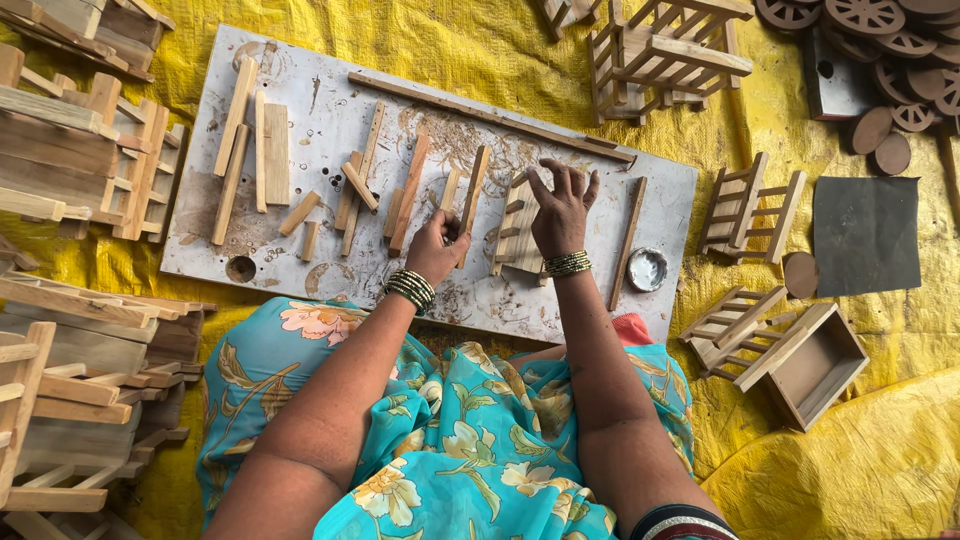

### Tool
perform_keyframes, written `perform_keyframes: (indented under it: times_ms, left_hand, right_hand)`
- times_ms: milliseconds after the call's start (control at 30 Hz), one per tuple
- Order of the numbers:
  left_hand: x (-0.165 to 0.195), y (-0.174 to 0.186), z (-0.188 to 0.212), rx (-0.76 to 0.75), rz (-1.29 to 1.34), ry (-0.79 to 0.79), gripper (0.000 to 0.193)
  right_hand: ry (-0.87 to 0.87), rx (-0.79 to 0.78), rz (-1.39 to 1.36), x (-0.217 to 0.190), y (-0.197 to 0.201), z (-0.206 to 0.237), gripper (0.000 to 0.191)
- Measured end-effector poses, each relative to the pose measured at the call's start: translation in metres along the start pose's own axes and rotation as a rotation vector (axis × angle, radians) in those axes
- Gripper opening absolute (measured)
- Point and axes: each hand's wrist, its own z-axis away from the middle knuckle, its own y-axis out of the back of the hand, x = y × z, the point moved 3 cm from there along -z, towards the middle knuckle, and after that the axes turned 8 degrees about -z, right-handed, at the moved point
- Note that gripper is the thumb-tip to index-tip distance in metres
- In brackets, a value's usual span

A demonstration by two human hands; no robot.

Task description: The person sits on the ground and assembles miniature wooden furniture, fitting small wooden slats and rungs into a small chair-like frame. They dip pieces into a small bowl of glue and press them into the frame, then set the finished piece aside and begin another.

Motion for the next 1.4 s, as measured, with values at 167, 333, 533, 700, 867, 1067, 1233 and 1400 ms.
perform_keyframes:
  times_ms: [167, 333, 533, 700, 867, 1067, 1233, 1400]
  left_hand:
    - [-0.001, 0.001, 0.000, 0.004, -0.001, -0.002, 0.031]
    - [-0.001, 0.001, -0.001, 0.014, -0.027, 0.003, 0.031]
    - [0.001, 0.002, 0.000, -0.012, -0.007, 0.037, 0.029]
    - [0.001, 0.003, 0.001, -0.011, -0.004, 0.024, 0.028]
    - [0.001, 0.002, -0.001, -0.009, -0.027, 0.007, 0.031]
    - [0.004, 0.002, 0.000, -0.016, -0.004, 0.005, 0.033]
    - [0.007, 0.005, 0.001, -0.013, 0.006, 0.001, 0.032]
    - [0.008, 0.004, 0.000, -0.026, 0.020, 0.015, 0.031]
  right_hand:
    - [0.020, 0.017, -0.002, -0.004, 0.002, 0.003, 0.055]
    - [-0.046, 0.099, -0.096, 0.007, 0.009, 0.004, 0.054]
    - [-0.072, 0.061, -0.129, 0.004, 0.002, 0.000, 0.061]
    - [-0.082, 0.085, -0.087, 0.006, 0.003, -0.001, 0.050]
    - [-0.278, 0.081, -0.525, 0.018, 0.013, 0.008, 0.058]
    - [-0.088, 0.043, -0.292, 0.001, 0.024, 0.017, 0.059]
    - [-0.142, 0.006, -0.243, -0.005, 0.021, 0.019, 0.064]
    - [-0.155, -0.057, -0.277, -0.004, 0.015, 0.023, 0.067]
